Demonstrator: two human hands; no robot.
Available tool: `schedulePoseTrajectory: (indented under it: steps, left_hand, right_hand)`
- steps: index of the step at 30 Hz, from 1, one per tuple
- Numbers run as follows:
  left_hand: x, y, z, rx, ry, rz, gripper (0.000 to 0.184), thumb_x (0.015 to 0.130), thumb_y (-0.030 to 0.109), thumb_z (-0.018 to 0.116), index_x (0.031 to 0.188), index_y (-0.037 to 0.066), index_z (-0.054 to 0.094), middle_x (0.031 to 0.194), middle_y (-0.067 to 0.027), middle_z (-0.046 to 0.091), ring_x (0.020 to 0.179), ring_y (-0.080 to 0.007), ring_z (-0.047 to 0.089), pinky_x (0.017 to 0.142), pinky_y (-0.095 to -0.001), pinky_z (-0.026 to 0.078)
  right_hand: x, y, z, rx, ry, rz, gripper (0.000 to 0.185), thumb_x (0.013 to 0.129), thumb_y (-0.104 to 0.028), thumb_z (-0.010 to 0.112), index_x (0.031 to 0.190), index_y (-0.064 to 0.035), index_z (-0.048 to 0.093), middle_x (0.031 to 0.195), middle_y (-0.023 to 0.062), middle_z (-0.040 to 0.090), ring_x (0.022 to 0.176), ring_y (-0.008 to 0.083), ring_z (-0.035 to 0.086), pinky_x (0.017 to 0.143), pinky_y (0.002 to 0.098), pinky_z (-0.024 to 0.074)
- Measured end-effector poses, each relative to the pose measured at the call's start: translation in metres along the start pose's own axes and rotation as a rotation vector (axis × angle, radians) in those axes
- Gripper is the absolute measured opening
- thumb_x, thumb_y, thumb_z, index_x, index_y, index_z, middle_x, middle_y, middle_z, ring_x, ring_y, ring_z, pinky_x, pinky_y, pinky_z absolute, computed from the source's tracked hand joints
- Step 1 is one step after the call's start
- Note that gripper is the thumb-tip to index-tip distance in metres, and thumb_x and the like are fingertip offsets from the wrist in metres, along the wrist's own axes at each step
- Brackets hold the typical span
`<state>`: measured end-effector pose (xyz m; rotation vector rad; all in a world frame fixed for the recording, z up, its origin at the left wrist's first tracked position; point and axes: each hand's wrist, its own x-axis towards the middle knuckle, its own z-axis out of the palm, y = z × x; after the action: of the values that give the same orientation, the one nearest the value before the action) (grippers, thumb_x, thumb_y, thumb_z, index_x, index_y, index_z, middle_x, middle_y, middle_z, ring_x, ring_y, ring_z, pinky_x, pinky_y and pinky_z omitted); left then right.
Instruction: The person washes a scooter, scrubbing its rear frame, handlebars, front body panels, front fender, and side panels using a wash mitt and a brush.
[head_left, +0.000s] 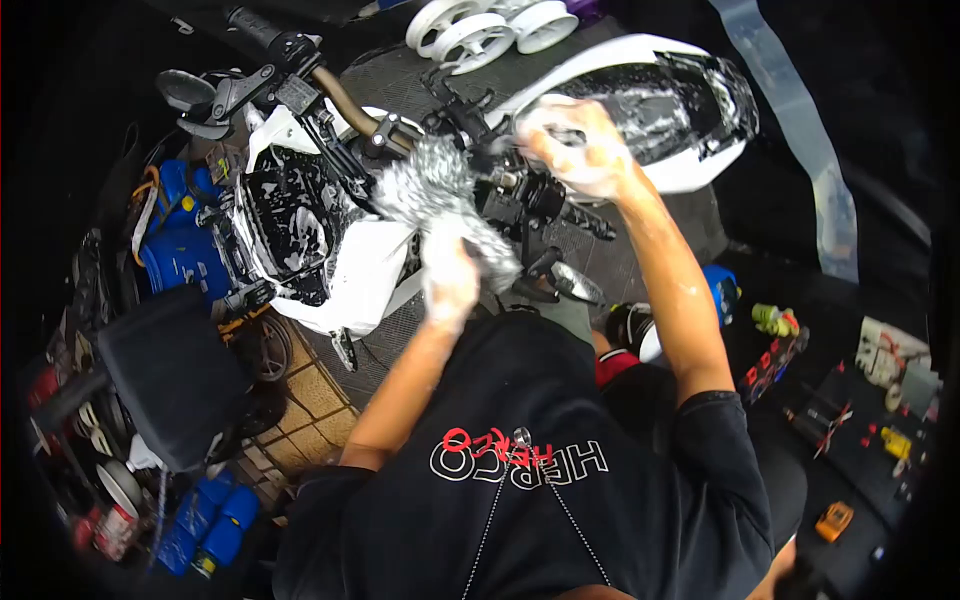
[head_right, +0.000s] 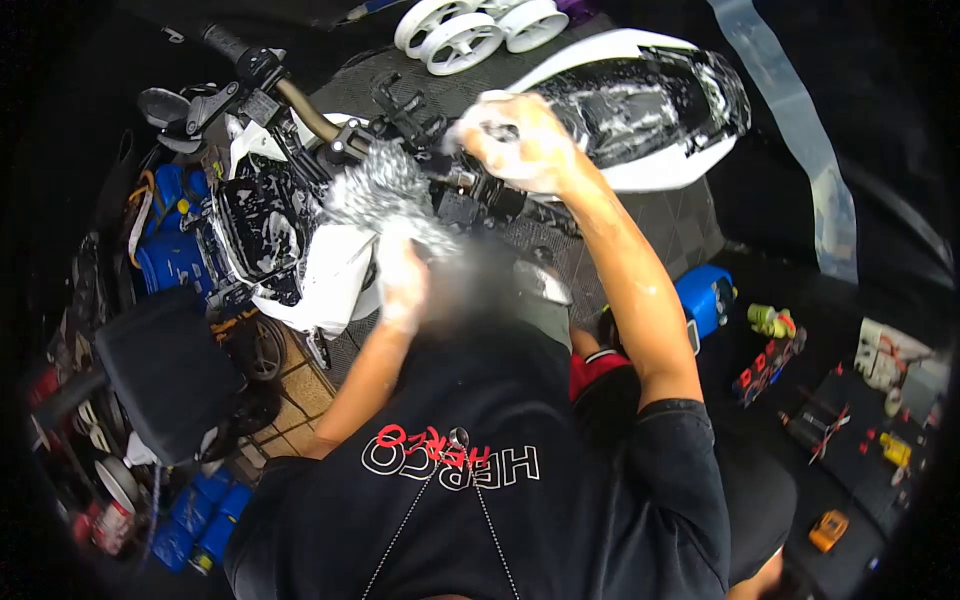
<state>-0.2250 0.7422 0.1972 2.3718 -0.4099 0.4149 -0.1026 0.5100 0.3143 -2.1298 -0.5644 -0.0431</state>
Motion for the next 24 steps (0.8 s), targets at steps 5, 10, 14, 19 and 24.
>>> schedulePoseTrajectory:
  steps: [5, 10, 14, 19, 24]
  left_hand:
    - [-0.028, 0.033, 0.050, 0.352, -0.075, 0.162, 0.061, 0.086, 0.010, 0.062, 0.132, -0.023, 0.038, 0.131, -0.0432, 0.043, 0.125, -0.0546, 0.044, 0.109, -0.0561, 0.035]
    - [0.005, 0.055, 0.056, 0.155, 0.107, -0.234, 0.055, 0.085, 0.011, 0.063, 0.124, -0.020, 0.040, 0.129, -0.0418, 0.038, 0.121, -0.0549, 0.040, 0.110, -0.0595, 0.028]
    - [-0.031, 0.030, 0.061, 0.044, -0.024, -0.672, 0.031, 0.088, 0.014, 0.055, 0.112, -0.004, 0.061, 0.104, -0.0199, 0.065, 0.092, -0.0355, 0.063, 0.090, -0.0443, 0.050]
    - [-0.097, 0.016, 0.087, -0.960, 0.380, -1.126, 0.047, 0.098, 0.037, 0.052, 0.127, 0.001, 0.057, 0.116, -0.0100, 0.066, 0.100, -0.0201, 0.064, 0.090, -0.0335, 0.051]
    - [-0.079, 0.056, 0.161, -1.665, 0.498, -1.237, 0.054, 0.098, 0.046, 0.049, 0.134, 0.005, 0.054, 0.123, -0.0135, 0.063, 0.106, -0.0274, 0.065, 0.094, -0.0428, 0.054]
  right_hand:
    - [0.014, 0.016, -0.038, 0.575, -0.213, 0.241, 0.019, 0.090, -0.015, 0.063, 0.084, 0.0019, 0.069, 0.078, 0.0079, 0.066, 0.070, 0.0137, 0.065, 0.065, 0.0282, 0.0512]
    - [0.025, 0.050, -0.057, 0.737, -0.551, 0.195, 0.019, 0.090, -0.012, 0.063, 0.084, 0.0045, 0.068, 0.080, 0.0082, 0.065, 0.073, 0.0154, 0.066, 0.065, 0.0258, 0.0544]
    - [0.023, 0.068, -0.068, 0.717, -0.679, 0.082, 0.016, 0.085, -0.014, 0.067, 0.084, 0.0010, 0.071, 0.080, 0.0071, 0.068, 0.069, 0.0114, 0.064, 0.064, 0.0253, 0.0537]
    - [0.015, 0.082, -0.094, 0.428, -0.559, -0.091, 0.018, 0.079, -0.019, 0.069, 0.083, -0.0019, 0.071, 0.071, 0.0100, 0.064, 0.062, 0.0177, 0.063, 0.059, 0.0326, 0.0491]
    - [-0.003, 0.107, -0.102, 0.561, -0.708, -0.226, 0.018, 0.074, -0.015, 0.067, 0.086, -0.0016, 0.071, 0.078, 0.0093, 0.065, 0.061, 0.0182, 0.062, 0.057, 0.0320, 0.0482]
